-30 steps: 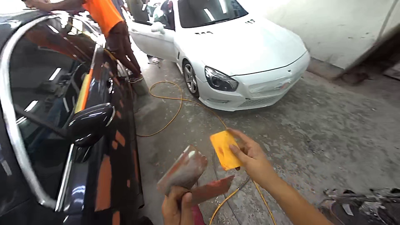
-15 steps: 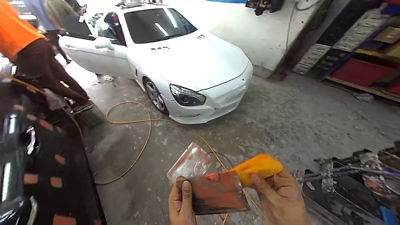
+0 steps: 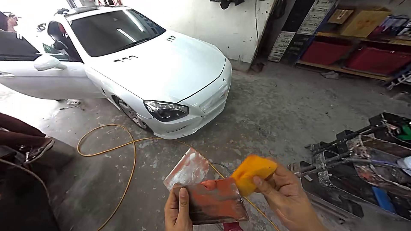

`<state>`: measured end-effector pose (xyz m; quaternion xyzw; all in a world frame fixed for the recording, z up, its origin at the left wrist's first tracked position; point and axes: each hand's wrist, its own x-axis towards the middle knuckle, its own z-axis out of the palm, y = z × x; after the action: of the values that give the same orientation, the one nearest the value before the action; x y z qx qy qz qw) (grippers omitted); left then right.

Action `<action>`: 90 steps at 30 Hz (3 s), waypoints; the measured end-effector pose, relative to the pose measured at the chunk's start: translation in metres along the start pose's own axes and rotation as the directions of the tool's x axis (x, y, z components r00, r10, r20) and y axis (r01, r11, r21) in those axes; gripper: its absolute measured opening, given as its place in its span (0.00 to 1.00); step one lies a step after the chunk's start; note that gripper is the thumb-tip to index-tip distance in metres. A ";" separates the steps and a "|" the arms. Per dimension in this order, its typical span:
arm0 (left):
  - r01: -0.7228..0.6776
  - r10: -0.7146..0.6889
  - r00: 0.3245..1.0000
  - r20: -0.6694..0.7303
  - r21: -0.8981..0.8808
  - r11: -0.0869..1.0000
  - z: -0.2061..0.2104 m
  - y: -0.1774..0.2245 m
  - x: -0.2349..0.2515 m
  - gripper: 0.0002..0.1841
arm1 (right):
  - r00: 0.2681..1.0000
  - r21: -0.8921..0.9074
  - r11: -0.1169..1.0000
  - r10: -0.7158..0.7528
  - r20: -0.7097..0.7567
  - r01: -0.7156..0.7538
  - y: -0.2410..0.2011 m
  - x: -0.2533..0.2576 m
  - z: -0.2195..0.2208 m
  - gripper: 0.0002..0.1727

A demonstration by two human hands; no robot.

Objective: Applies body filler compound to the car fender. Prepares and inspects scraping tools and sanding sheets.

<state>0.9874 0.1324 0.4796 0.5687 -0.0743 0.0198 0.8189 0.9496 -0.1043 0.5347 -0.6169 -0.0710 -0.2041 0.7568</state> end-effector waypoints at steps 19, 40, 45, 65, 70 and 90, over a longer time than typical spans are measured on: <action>-0.290 0.214 0.934 0.286 0.260 0.921 0.280 -0.106 0.197 0.12 | 0.994 -0.221 0.971 -0.079 0.080 0.095 -0.007 0.180 -0.260 0.11; 0.244 -0.205 0.708 0.676 0.038 0.969 0.468 -0.229 0.529 0.12 | 0.971 -0.588 0.800 -0.029 -0.239 -0.121 0.038 0.408 -0.421 0.12; 0.192 -0.139 0.664 0.735 0.012 0.981 0.502 -0.253 0.580 0.11 | 0.863 -0.520 0.784 0.037 -0.504 -0.338 0.027 0.442 -0.456 0.18; -0.666 0.369 0.185 0.911 -0.160 0.729 0.850 -0.364 0.563 0.18 | 0.504 -0.343 0.371 0.585 -0.635 -0.863 -0.007 0.520 -0.796 0.41; -0.349 0.186 0.368 0.911 -0.050 0.936 0.918 -0.397 0.546 0.17 | 0.538 -0.227 0.756 0.189 -0.822 -0.613 0.003 0.497 -0.880 0.22; 0.404 -0.177 0.032 0.984 0.149 0.903 1.280 -0.562 0.621 0.10 | 0.326 -0.245 0.955 -0.181 -0.928 -0.167 0.015 0.626 -1.145 0.14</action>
<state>1.5401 -1.2943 0.4851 0.3641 -0.4838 -0.5371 0.5873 1.3571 -1.3432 0.4840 -0.4884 0.4102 -0.5354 0.5537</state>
